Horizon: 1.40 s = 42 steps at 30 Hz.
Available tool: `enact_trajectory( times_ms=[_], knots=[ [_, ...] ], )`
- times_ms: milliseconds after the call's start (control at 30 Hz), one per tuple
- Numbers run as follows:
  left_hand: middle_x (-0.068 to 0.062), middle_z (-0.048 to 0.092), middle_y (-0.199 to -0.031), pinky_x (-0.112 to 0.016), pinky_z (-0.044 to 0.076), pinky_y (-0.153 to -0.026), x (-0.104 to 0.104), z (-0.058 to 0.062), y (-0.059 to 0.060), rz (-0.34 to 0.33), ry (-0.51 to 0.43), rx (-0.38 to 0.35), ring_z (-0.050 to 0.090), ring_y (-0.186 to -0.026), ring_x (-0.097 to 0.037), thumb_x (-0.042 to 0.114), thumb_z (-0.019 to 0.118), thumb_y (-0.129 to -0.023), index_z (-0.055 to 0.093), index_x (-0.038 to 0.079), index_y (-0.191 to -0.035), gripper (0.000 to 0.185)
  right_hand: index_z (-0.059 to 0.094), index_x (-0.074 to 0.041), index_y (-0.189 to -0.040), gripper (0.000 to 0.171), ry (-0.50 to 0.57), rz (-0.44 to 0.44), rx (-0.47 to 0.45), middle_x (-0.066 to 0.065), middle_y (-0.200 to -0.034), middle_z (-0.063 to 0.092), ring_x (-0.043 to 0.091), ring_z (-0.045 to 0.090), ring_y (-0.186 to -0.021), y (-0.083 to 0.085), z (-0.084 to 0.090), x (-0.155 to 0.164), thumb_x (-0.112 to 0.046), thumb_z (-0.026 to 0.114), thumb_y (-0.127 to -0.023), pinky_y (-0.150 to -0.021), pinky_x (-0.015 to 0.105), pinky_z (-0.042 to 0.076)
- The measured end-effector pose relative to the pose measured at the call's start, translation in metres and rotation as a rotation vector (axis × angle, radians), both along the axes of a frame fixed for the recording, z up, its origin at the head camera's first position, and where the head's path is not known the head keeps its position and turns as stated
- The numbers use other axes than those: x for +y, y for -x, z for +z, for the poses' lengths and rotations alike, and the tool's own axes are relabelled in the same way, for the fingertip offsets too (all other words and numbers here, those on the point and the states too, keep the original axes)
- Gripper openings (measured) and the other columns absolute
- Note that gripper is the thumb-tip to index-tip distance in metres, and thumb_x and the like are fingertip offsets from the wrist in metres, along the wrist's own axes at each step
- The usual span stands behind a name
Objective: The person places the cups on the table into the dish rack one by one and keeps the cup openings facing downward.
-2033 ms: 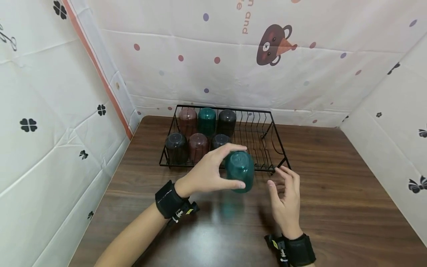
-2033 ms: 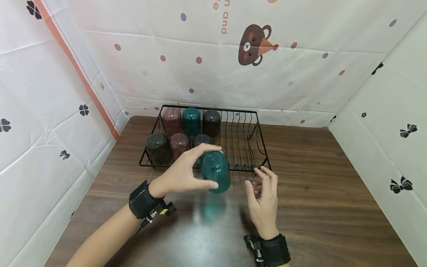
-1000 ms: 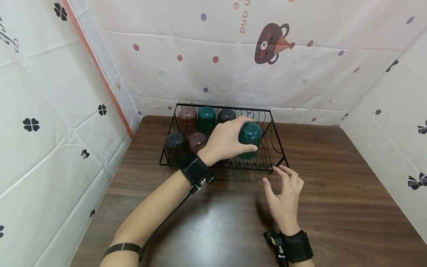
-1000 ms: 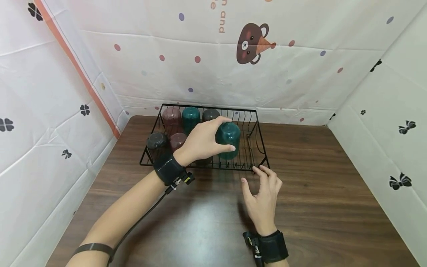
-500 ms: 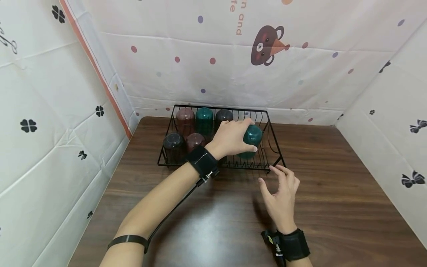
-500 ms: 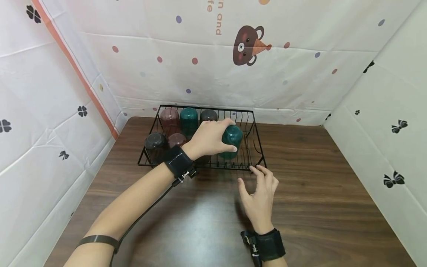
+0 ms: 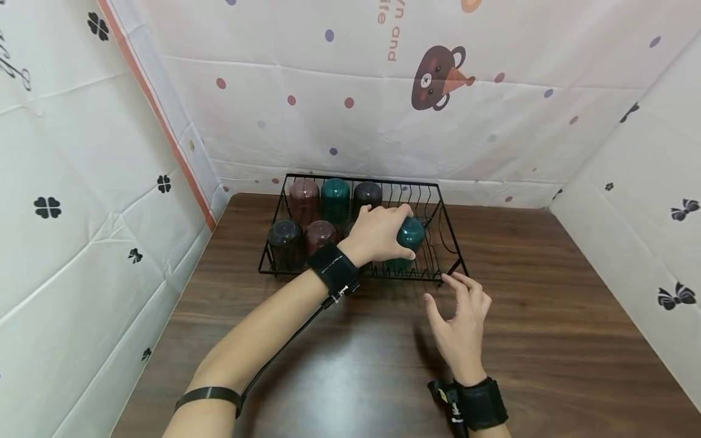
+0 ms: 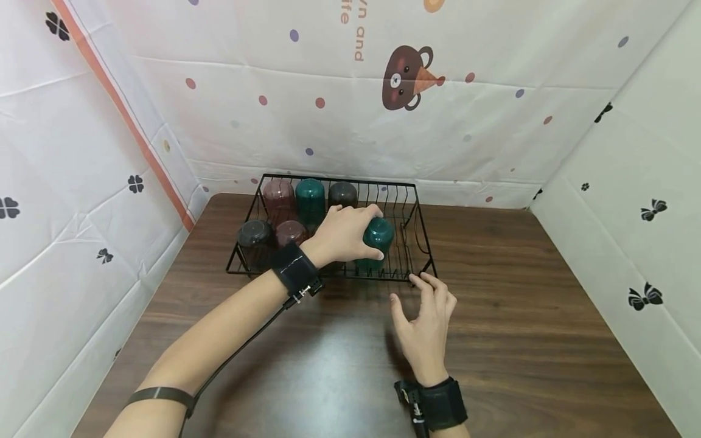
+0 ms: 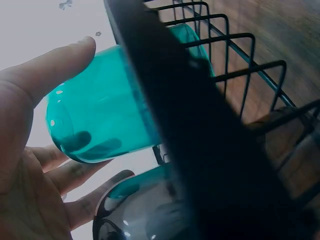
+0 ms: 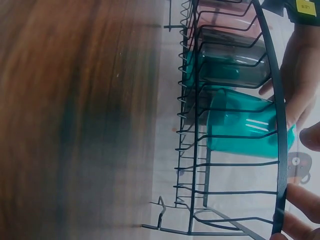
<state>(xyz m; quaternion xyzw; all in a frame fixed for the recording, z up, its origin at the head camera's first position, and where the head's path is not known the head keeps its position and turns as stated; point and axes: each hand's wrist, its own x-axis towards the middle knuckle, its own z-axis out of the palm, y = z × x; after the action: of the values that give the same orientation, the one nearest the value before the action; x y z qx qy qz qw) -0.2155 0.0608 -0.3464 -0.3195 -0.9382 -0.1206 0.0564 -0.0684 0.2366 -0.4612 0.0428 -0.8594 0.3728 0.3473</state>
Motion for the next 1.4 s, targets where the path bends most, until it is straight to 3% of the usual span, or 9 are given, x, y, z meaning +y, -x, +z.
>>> enact_trajectory(
  times_ms=[400, 833, 1133, 1400],
  knots=[
    [0.001, 0.068, -0.132, -0.064, 0.03, -0.117, -0.008, -0.006, -0.002, 0.042, 0.044, -0.011, 0.063, -0.119, -0.025, 0.061, 0.082, -0.077, 0.049, 0.022, -0.14, 0.081, 0.062, -0.003, -0.133, 0.05, 0.004, 0.014, 0.0, 0.022, -0.139, 0.049, 0.043, 0.034, -0.118, 0.002, 0.0, -0.005, -0.012, 0.079, -0.087, -0.093, 0.055, 0.027],
    [0.0, 0.064, -0.137, -0.064, 0.031, -0.117, -0.009, -0.01, -0.002, 0.053, 0.092, -0.024, 0.06, -0.124, -0.028, 0.063, 0.08, -0.078, 0.046, 0.022, -0.144, 0.085, 0.062, -0.005, -0.133, 0.049, 0.015, 0.015, -0.004, 0.021, -0.138, 0.048, 0.041, 0.034, -0.117, 0.001, -0.001, -0.006, -0.013, 0.079, -0.088, -0.092, 0.054, 0.027],
    [-0.001, 0.059, -0.142, -0.057, 0.04, -0.11, -0.011, -0.015, -0.004, 0.037, 0.04, -0.023, 0.057, -0.126, -0.026, 0.062, 0.079, -0.079, 0.038, 0.025, -0.152, 0.091, 0.062, -0.005, -0.134, 0.05, 0.015, 0.014, -0.01, 0.022, -0.139, 0.048, 0.042, 0.034, -0.117, -0.001, -0.001, -0.006, -0.012, 0.079, -0.088, -0.092, 0.055, 0.027],
    [-0.001, 0.054, -0.146, -0.055, 0.04, -0.111, -0.014, -0.006, -0.01, -0.001, -0.019, 0.027, 0.053, -0.131, -0.026, 0.065, 0.072, -0.084, 0.039, 0.026, -0.152, 0.085, 0.061, -0.003, -0.134, 0.05, 0.002, 0.016, 0.009, 0.024, -0.138, 0.048, 0.044, 0.034, -0.116, -0.001, 0.0, -0.002, -0.01, 0.078, -0.087, -0.092, 0.056, 0.025]
  ],
)
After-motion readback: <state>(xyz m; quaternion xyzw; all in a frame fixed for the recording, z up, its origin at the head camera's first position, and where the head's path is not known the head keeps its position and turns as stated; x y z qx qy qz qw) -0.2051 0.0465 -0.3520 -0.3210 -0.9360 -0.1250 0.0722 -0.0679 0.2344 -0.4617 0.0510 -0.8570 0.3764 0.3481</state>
